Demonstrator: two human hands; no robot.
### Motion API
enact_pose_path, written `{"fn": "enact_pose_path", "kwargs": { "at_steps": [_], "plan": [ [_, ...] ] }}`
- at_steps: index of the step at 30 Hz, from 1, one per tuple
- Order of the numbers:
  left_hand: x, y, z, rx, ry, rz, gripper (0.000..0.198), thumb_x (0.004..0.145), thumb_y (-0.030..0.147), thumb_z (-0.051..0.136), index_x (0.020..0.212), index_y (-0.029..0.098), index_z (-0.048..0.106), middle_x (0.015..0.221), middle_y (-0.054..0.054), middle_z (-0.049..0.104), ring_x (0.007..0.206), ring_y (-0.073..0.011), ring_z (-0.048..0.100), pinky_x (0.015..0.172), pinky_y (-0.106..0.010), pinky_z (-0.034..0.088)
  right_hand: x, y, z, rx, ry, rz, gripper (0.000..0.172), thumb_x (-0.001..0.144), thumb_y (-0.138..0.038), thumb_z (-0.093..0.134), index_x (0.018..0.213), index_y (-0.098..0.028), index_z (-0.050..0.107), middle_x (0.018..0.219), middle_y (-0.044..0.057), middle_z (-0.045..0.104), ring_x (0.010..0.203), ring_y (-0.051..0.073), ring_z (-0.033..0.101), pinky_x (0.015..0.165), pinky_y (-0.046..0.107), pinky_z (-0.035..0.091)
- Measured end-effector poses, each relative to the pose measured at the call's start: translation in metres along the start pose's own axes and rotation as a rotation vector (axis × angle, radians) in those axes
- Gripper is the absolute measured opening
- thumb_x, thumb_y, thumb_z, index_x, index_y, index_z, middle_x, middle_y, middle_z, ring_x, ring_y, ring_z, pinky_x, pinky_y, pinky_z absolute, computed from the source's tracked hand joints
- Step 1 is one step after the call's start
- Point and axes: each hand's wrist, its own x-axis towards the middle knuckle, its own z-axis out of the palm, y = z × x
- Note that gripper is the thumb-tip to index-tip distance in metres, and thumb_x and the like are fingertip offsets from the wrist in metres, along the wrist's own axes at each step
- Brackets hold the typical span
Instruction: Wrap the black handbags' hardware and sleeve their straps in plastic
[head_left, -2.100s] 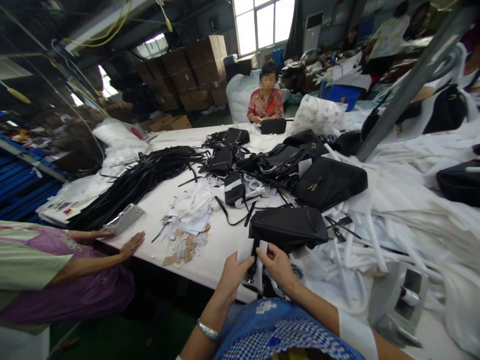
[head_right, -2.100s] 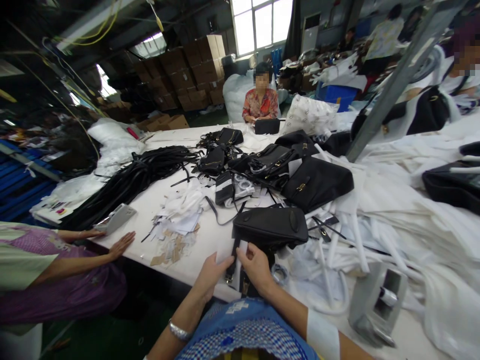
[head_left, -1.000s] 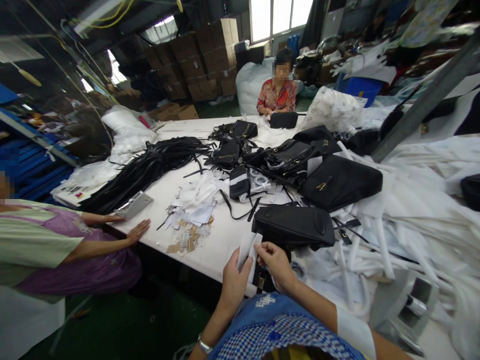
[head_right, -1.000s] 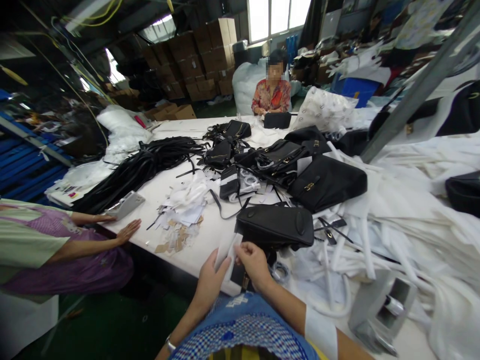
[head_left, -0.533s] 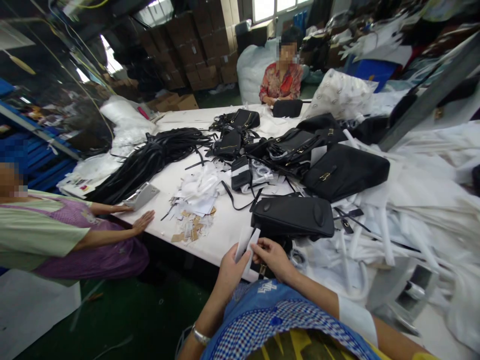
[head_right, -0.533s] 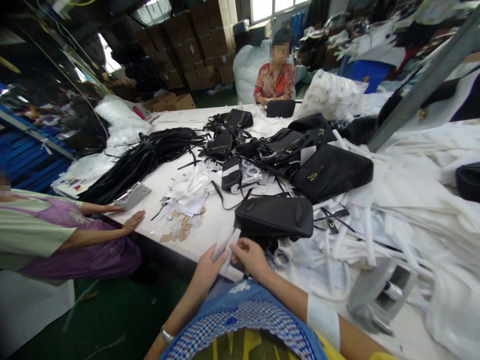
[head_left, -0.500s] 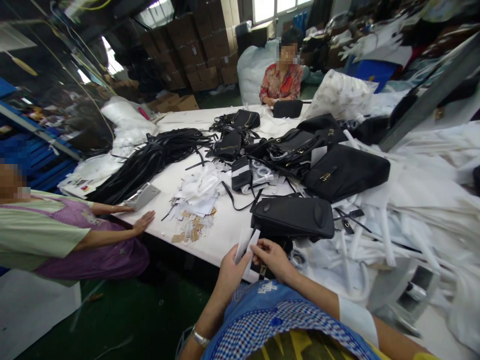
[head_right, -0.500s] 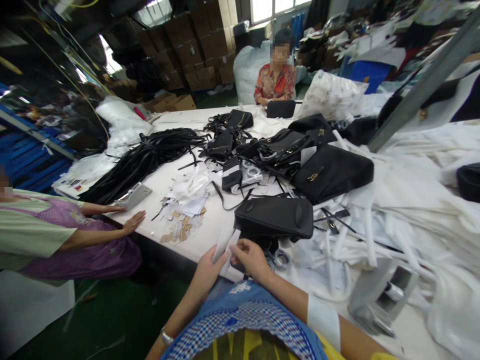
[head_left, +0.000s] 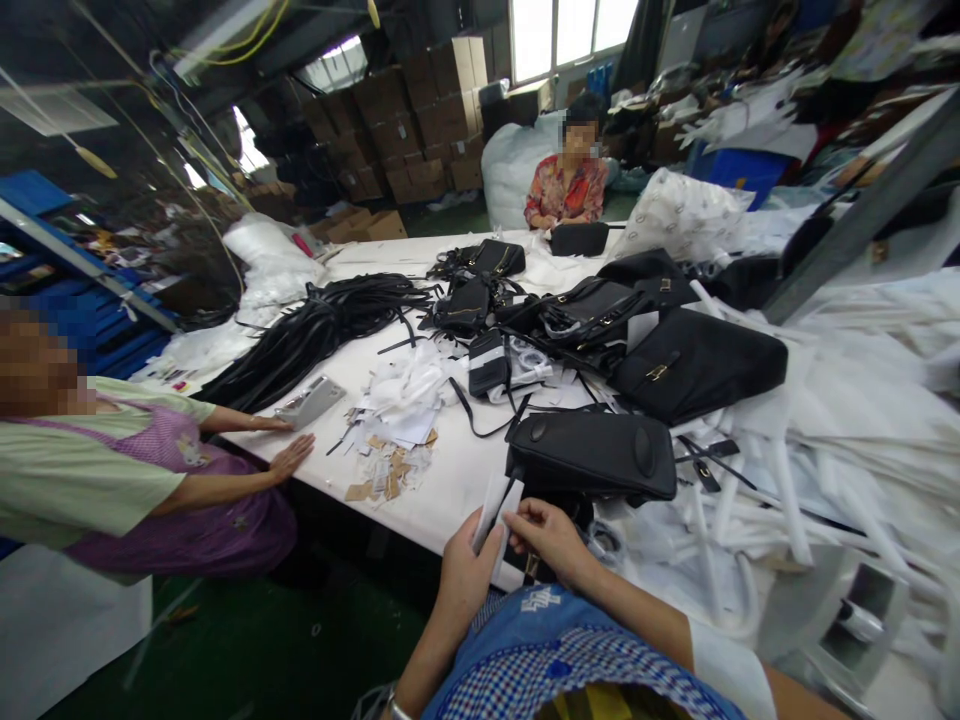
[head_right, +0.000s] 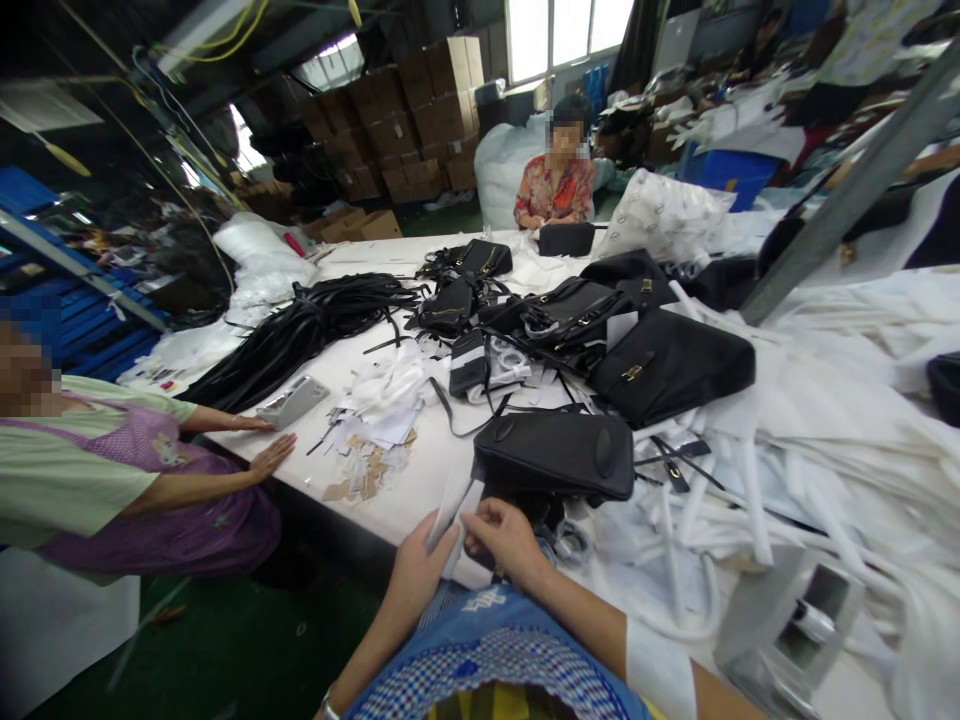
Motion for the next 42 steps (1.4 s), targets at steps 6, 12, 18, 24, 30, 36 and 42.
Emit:
{"fn": "enact_pose_path", "kwargs": {
  "at_steps": [6,12,18,24,30,36,42],
  "plan": [
    [0.013,-0.007,-0.001,-0.058,0.003,0.012,0.042,0.084,0.037,0.055,0.118,0.013,0.064,0.12,-0.01,0.065,0.114,-0.0265,0.057,0.104,-0.04,0.038,0.006,-0.01,-0.005,-0.002,0.024,-0.103,0.038,0.074,-0.052,0.068,0.076,-0.016,0.059,0.062,0.0,0.06,0.057,0.013,0.057,0.056,0.024,0.046],
    [0.013,-0.006,-0.002,-0.066,0.012,0.01,0.043,0.083,0.037,0.056,0.119,0.014,0.063,0.121,-0.01,0.064,0.115,-0.0268,0.057,0.104,-0.041,0.04,0.011,-0.014,-0.012,0.019,0.02,-0.115,0.04,0.077,-0.054,0.064,0.075,-0.015,0.062,0.063,0.003,0.063,0.058,0.014,0.058,0.058,0.024,0.045],
    [0.012,-0.012,0.001,-0.024,0.058,-0.012,0.046,0.085,0.036,0.052,0.124,0.012,0.059,0.117,-0.011,0.067,0.102,-0.0258,0.064,0.093,-0.039,0.05,0.009,-0.015,-0.014,0.087,-0.039,-0.067,0.041,0.074,-0.055,0.067,0.077,-0.015,0.062,0.07,0.005,0.067,0.064,0.015,0.062,0.065,0.026,0.048],
    [0.008,-0.029,0.008,0.36,0.081,0.316,0.045,0.085,0.013,0.044,0.128,0.021,0.056,0.128,-0.006,0.06,0.119,-0.0211,0.055,0.103,-0.034,0.043,0.014,-0.01,-0.008,-0.02,0.172,-0.066,0.042,0.071,-0.056,0.067,0.062,-0.018,0.051,0.05,-0.001,0.057,0.047,0.01,0.05,0.049,0.022,0.038],
    [0.005,-0.027,0.005,0.68,0.047,0.535,0.059,0.083,0.003,0.038,0.136,0.026,0.046,0.137,-0.006,0.051,0.117,-0.0207,0.057,0.096,-0.032,0.049,0.01,-0.019,-0.002,0.151,0.165,0.083,0.044,0.06,-0.054,0.075,0.059,-0.017,0.051,0.052,0.0,0.057,0.047,0.009,0.051,0.049,0.021,0.042],
    [0.005,-0.023,0.004,0.788,0.061,0.537,0.055,0.087,0.005,0.037,0.136,0.027,0.047,0.138,-0.007,0.05,0.109,-0.0225,0.061,0.089,-0.034,0.053,-0.004,-0.029,-0.007,0.259,0.071,0.08,0.042,0.066,-0.055,0.073,0.071,-0.015,0.064,0.068,0.004,0.064,0.061,0.014,0.062,0.063,0.025,0.053],
    [0.008,-0.027,0.014,0.862,0.125,0.488,0.049,0.088,0.008,0.039,0.132,0.025,0.052,0.136,-0.008,0.052,0.086,-0.0204,0.066,0.076,-0.032,0.055,-0.005,-0.026,-0.008,0.131,0.065,-0.042,0.039,0.069,-0.051,0.074,0.073,-0.013,0.067,0.072,0.006,0.066,0.069,0.016,0.063,0.068,0.026,0.052]
  ]
}}
